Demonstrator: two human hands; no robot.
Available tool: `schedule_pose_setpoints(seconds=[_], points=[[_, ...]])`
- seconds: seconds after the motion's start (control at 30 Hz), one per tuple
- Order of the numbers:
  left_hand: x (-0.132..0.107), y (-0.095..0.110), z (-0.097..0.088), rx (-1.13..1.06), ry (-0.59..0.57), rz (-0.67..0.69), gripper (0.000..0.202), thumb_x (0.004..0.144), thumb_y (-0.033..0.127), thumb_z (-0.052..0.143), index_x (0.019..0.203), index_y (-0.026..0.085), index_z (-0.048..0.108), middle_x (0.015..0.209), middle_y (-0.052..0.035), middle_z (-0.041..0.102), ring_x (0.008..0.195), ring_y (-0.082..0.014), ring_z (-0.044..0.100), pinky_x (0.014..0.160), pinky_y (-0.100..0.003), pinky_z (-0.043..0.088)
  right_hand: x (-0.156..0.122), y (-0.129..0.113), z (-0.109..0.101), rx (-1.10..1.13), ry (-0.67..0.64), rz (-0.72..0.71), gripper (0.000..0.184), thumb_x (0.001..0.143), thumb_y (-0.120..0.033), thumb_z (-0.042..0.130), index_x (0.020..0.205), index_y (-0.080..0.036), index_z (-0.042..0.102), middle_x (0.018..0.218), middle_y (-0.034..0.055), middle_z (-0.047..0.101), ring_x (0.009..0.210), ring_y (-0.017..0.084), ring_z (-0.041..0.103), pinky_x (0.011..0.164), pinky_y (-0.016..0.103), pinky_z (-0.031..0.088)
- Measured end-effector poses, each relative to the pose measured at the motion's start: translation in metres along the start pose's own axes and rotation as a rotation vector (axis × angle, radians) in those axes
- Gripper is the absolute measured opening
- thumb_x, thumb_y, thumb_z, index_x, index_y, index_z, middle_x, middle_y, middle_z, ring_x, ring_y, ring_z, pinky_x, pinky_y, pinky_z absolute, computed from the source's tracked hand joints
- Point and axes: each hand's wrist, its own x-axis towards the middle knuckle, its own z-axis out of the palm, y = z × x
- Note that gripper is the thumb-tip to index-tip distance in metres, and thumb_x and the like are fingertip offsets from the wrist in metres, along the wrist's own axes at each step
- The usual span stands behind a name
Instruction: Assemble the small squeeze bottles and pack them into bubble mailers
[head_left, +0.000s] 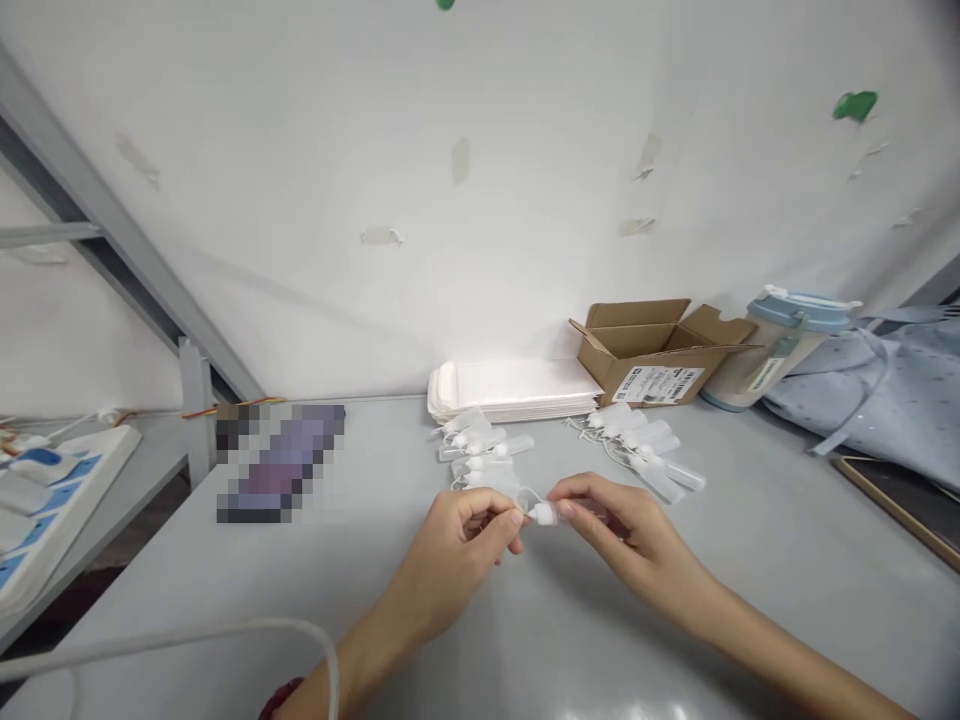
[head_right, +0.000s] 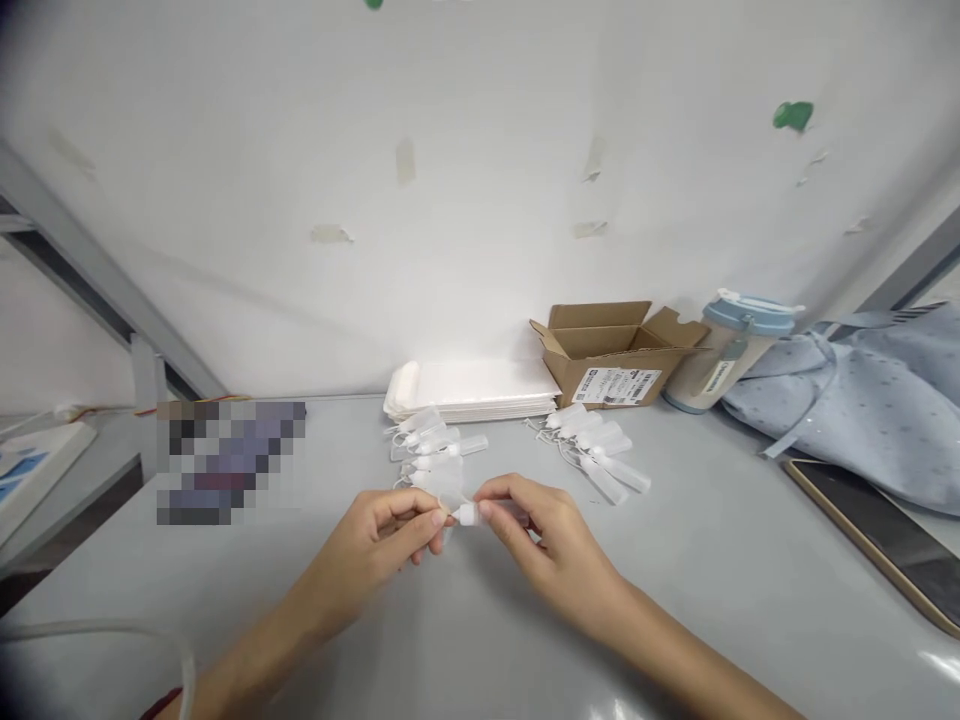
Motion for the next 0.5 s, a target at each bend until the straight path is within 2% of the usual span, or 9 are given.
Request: schedule_pose_setpoints(seconds=[0.13, 0.3, 0.5], points=[[0.0008, -0.0031, -0.0014, 0.015, -0.010, 0.022, 0.026, 0.081, 0.034, 0.051, 0.064, 0.017, 0.061, 0.065, -0.0010, 0.058, 0.060, -0.0127, 0.047, 0.058, -0.025, 0.038, 0.0005, -0.0009, -0.0012, -0.031, 0.004, 0.003, 0.022, 0.090, -0.034, 0.044, 0.087, -0.021, 0.062, 0.066, 0.0000, 0.059, 0.053, 0.011, 0.046, 0.046, 0.022, 0.034], [0.0021, -0.0060, -0.0032, -0.004, 0.033, 0.014, 0.021, 0.080, 0.036, 0.054, 0.077, 0.018, 0.064, 0.071, -0.0022, 0.062, 0.068, -0.0158, 0.054, 0.060, -0.025, 0.040, 0.0018, -0.0014, -0.0011, -0.016, 0.019, 0.005, 0.022, 0.089, -0.035, 0.045, 0.087, -0.021, 0.062, 0.066, 0.0006, 0.059, 0.052, 0.011, 0.046, 0.045, 0.023, 0.034], [0.0011, -0.0070, -0.0001, 0.003, 0.071, 0.006, 0.022, 0.078, 0.036, 0.055, 0.071, 0.017, 0.065, 0.067, -0.0028, 0.061, 0.066, -0.0156, 0.052, 0.057, -0.024, 0.038, 0.0001, -0.0002, 0.0020, 0.034, 0.017, 0.018, 0.023, 0.090, -0.034, 0.044, 0.087, -0.019, 0.061, 0.064, 0.0003, 0.057, 0.050, 0.010, 0.045, 0.044, 0.022, 0.032]])
